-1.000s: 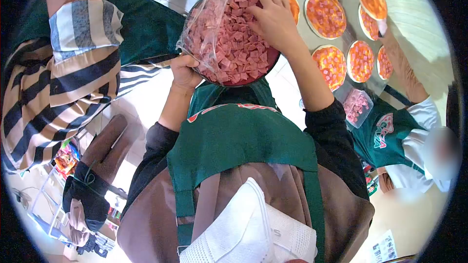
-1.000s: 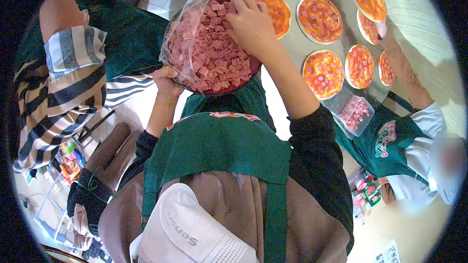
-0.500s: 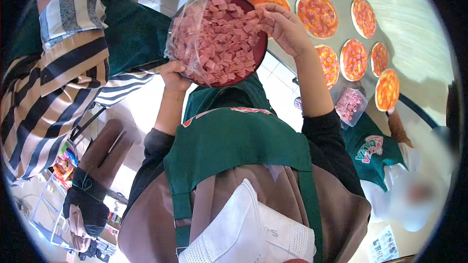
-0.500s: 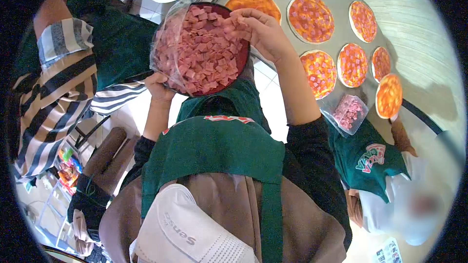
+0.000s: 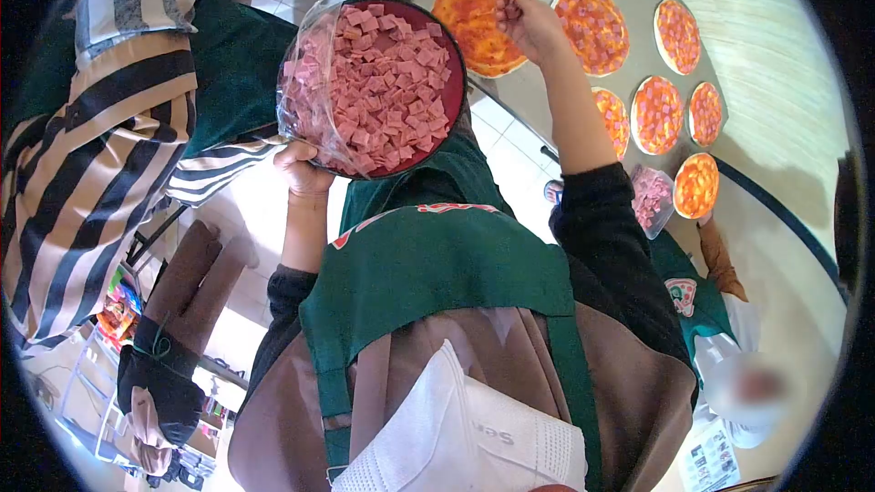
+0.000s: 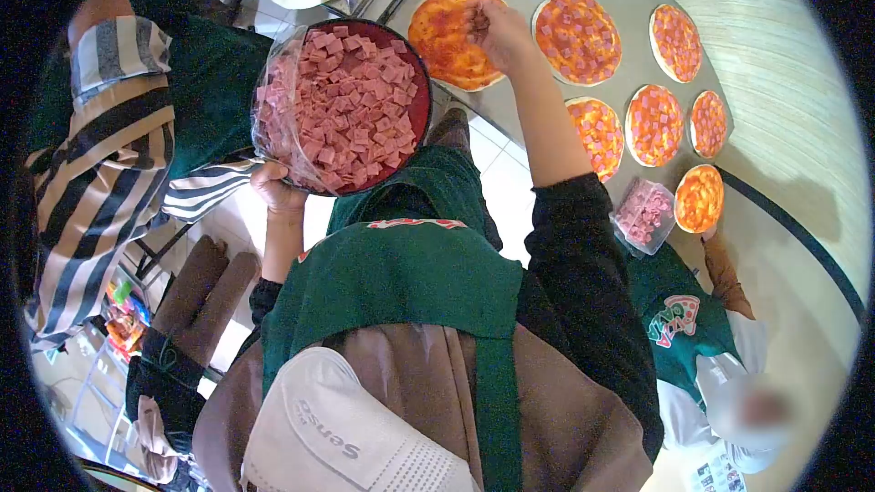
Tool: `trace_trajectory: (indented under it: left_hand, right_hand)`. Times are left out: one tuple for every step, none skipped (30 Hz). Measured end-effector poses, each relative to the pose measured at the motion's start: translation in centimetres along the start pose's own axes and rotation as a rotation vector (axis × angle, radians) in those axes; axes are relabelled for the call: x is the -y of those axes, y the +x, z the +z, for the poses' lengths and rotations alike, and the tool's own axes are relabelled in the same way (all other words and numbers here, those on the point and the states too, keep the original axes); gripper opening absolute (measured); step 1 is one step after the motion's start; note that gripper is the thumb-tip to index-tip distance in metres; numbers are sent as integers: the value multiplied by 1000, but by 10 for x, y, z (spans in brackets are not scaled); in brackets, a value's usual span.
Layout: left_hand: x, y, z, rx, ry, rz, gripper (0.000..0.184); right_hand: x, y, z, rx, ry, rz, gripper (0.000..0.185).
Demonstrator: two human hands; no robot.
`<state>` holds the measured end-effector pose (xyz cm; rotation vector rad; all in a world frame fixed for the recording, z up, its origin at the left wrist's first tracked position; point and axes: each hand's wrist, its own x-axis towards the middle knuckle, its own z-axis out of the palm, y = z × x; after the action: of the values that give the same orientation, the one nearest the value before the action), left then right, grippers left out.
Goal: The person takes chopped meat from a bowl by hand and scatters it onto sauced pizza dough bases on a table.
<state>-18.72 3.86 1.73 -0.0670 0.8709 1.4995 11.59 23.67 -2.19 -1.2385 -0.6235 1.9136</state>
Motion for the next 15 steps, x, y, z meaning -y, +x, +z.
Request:
trace_trajectory:
  left_hand:
    - [-1, -1, 3, 15, -6, -9, 78]
    - [-2, -2, 7, 30, -11, -17, 80]
    - [-2, -2, 10, 27, -12, -16, 80]
    - [-3, -3, 14, 33, -7, -18, 80]
    - [-3, -5, 16, 38, -1, -20, 80]
    - [-3, -6, 14, 36, 18, -23, 80]
    - [-4, -9, 11, 32, 16, -21, 80]
    - [-4, -12, 8, 38, 2, -18, 80]
    - [-5, -16, 5, 43, -11, -16, 80]
    - [-5, -19, 0, 20, -9, -15, 80]
    - [-5, -22, -1, 16, -8, -14, 80]
    - [-5, -23, 0, 2, 7, -9, 80]
    - [-4, -23, 1, -11, 23, -4, 79]
    - [-4, -23, 3, -15, 23, -3, 79]
    - [-3, -23, 4, -9, 17, -1, 79]
  right_hand:
    - [-1, 12, -6, 1, -1, 3, 23]
    - [-2, 24, -12, -12, -95, -40, 21]
    - [-1, 33, -14, -25, -189, -84, 20]
    - [-1, 41, -15, -24, -188, -79, 20]
    - [-3, 48, -16, -107, -391, -136, 19]
    - [-5, 54, -15, -189, -596, -195, 19]
    - [-9, 58, -13, -185, -598, -192, 19]
    - [-13, 62, -12, -271, -869, -332, 19]
    - [-16, 62, -9, -357, -1139, -474, 19]
    - [-19, 63, -6, -353, -1140, -473, 19]
    - [-21, 66, -4, -345, -1183, -533, 18]
    - [-22, 68, -3, -337, -1225, -593, 17]
    - [-21, 72, -3, -334, -1225, -591, 17]
    - [-21, 75, -3, -300, -1229, -610, 18]
    - [-19, 78, -2, -266, -1232, -630, 19]
